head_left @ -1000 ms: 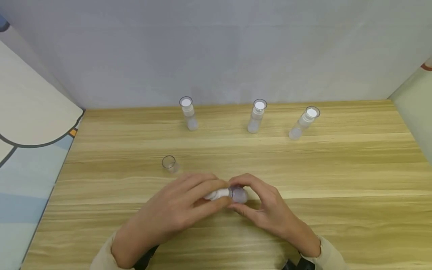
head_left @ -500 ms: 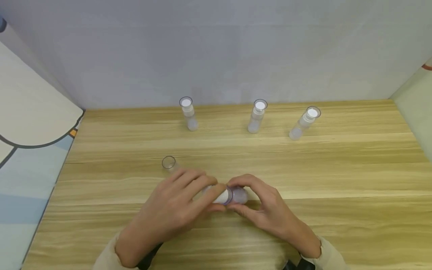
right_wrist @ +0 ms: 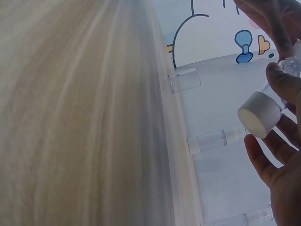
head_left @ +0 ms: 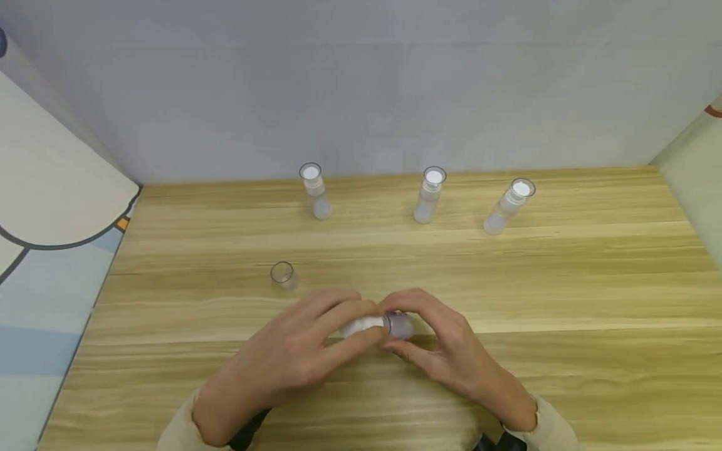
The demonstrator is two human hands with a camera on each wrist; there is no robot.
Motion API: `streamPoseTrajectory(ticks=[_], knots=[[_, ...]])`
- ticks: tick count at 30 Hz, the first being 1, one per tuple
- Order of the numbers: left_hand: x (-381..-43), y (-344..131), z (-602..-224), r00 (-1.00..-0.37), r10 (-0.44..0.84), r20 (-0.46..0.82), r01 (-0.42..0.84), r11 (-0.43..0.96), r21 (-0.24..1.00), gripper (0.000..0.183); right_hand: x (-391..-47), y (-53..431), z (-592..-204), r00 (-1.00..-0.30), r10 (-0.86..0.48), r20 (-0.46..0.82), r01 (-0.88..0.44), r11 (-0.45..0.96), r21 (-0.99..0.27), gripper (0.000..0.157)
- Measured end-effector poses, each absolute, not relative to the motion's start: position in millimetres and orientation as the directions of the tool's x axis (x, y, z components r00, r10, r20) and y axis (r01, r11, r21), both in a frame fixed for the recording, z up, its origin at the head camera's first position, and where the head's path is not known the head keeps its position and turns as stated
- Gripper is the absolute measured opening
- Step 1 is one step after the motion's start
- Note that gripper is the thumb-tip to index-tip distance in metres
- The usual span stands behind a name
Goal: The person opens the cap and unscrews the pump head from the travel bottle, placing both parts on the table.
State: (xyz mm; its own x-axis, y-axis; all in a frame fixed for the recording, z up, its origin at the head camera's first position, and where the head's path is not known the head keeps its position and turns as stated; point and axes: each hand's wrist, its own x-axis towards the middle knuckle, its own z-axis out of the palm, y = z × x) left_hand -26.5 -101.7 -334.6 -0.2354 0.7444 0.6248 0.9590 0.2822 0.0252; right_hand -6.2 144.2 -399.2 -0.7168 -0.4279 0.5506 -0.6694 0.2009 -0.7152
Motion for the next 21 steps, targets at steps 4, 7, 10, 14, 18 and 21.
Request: streamPoseTrajectory(ticks=[4, 7, 10, 14, 18, 21], knots=[[-27.0, -100.5, -333.7, -0.271, 0.723, 0.636, 0.945, 0.326, 0.032, 0.022, -7.0, 143.2, -398.8, -0.703, -0.421, 0.573, -0.688, 0.198, -0.698, 0.038], [-27.7, -99.4, -333.8, -0.288, 0.698, 0.656, 0.929, 0.371, 0.013, 0.026, -7.3, 143.1, -399.2, -0.698, -0.419, 0.581, -0.696, 0.206, -0.688, 0.038], [-27.8, -99.4, -334.8, -0.297, 0.680, 0.670, 0.917, 0.399, 0.001, 0.031, -6.9, 143.2, -399.7, -0.701, -0.423, 0.574, -0.692, 0.210, -0.691, 0.038], [-26.9, -100.2, -335.0, -0.318, 0.662, 0.678, 0.908, 0.419, 0.017, 0.034, -6.6, 143.2, -399.8, -0.706, -0.423, 0.568, -0.686, 0.212, -0.696, 0.038], [-27.4, -100.5, -334.6, -0.318, 0.648, 0.692, 0.906, 0.423, 0.020, 0.033, -7.1, 143.1, -399.9, -0.709, -0.422, 0.565, -0.683, 0.211, -0.699, 0.037], [-27.6, -100.6, -333.8, -0.328, 0.639, 0.696, 0.907, 0.418, 0.044, 0.032, -7.1, 143.2, -400.1, -0.713, -0.421, 0.560, -0.678, 0.213, -0.704, 0.038]])
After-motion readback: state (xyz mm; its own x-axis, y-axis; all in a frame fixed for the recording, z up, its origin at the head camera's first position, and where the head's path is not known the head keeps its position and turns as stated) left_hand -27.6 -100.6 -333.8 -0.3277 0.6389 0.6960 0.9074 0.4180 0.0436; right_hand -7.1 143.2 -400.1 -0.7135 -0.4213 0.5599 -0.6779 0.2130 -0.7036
